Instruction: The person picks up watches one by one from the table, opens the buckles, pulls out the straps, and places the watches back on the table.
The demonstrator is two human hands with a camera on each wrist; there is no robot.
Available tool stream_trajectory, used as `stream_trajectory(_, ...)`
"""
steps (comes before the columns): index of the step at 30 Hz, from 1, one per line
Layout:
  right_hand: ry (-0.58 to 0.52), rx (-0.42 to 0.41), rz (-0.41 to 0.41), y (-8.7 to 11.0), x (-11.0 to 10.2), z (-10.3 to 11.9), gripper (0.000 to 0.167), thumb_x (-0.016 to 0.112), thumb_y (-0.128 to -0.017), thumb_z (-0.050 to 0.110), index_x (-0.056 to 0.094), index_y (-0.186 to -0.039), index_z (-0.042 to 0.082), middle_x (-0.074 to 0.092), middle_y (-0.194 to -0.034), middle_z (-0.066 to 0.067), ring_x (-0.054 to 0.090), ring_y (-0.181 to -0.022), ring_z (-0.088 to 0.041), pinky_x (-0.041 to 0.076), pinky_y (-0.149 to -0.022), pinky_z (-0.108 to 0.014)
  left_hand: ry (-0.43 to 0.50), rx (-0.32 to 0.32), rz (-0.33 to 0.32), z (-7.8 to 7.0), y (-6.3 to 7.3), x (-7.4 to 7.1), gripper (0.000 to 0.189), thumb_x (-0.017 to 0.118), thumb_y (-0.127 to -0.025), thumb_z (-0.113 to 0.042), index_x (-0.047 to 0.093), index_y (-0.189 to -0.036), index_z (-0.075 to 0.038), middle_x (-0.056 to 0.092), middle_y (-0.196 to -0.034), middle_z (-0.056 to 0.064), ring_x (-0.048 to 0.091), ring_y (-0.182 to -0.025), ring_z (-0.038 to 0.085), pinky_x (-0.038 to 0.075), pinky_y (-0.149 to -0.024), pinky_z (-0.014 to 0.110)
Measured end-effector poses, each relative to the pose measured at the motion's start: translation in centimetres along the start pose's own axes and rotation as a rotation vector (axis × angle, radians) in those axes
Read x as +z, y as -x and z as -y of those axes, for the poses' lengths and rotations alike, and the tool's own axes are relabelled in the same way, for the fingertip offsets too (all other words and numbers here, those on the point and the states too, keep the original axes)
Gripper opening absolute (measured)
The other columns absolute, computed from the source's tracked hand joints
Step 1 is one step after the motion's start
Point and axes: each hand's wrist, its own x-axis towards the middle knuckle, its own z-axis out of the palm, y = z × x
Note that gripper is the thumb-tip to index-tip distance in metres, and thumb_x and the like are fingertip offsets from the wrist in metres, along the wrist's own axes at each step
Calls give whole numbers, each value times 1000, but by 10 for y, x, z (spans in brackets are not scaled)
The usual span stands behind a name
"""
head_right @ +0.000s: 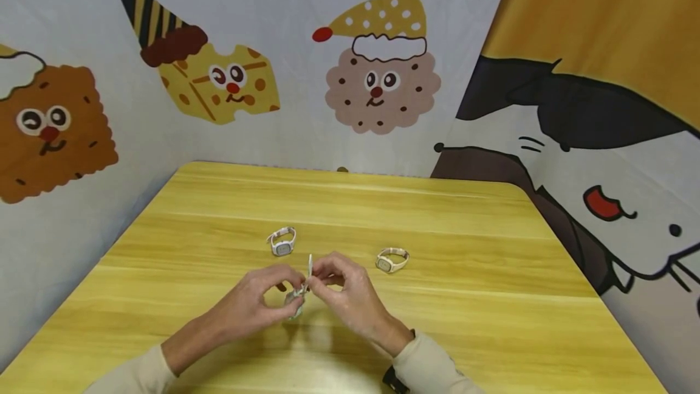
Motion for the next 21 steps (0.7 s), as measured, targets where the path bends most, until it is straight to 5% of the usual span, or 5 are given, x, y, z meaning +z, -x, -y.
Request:
stream_trajectory(7, 21, 16, 0, -2, -1, 0, 11, 69, -97, 4, 67, -106, 10, 69, -98, -9, 67, -89, -22, 58, -85, -37, 143, 43, -18, 0, -4, 4, 17, 75, -90, 2, 66, -96, -11, 69, -94, -2, 66, -83, 7, 58, -71, 21)
stream_trajectory(14, 117, 50, 33, -4, -8, -1, 12, 68, -100, 11, 67, -112, 10, 68, -104, -4, 64, -96, -20, 57, -85, -38, 138, 34, -19, -1, -6, 3, 15, 75, -90, 3, 69, -95, -9, 71, -93, -1, 67, -81, 6, 58, -70, 20)
stream_trajectory(21, 187, 184, 195, -1, -19, -6, 24, 60, -105, 25, 65, -124, 11, 66, -119, 2, 62, -107, -17, 53, -92, -41, 124, 47, -89, 1, -6, 1, 12, 76, -89, 3, 71, -95, -7, 73, -96, 0, 68, -82, 9, 59, -71, 23)
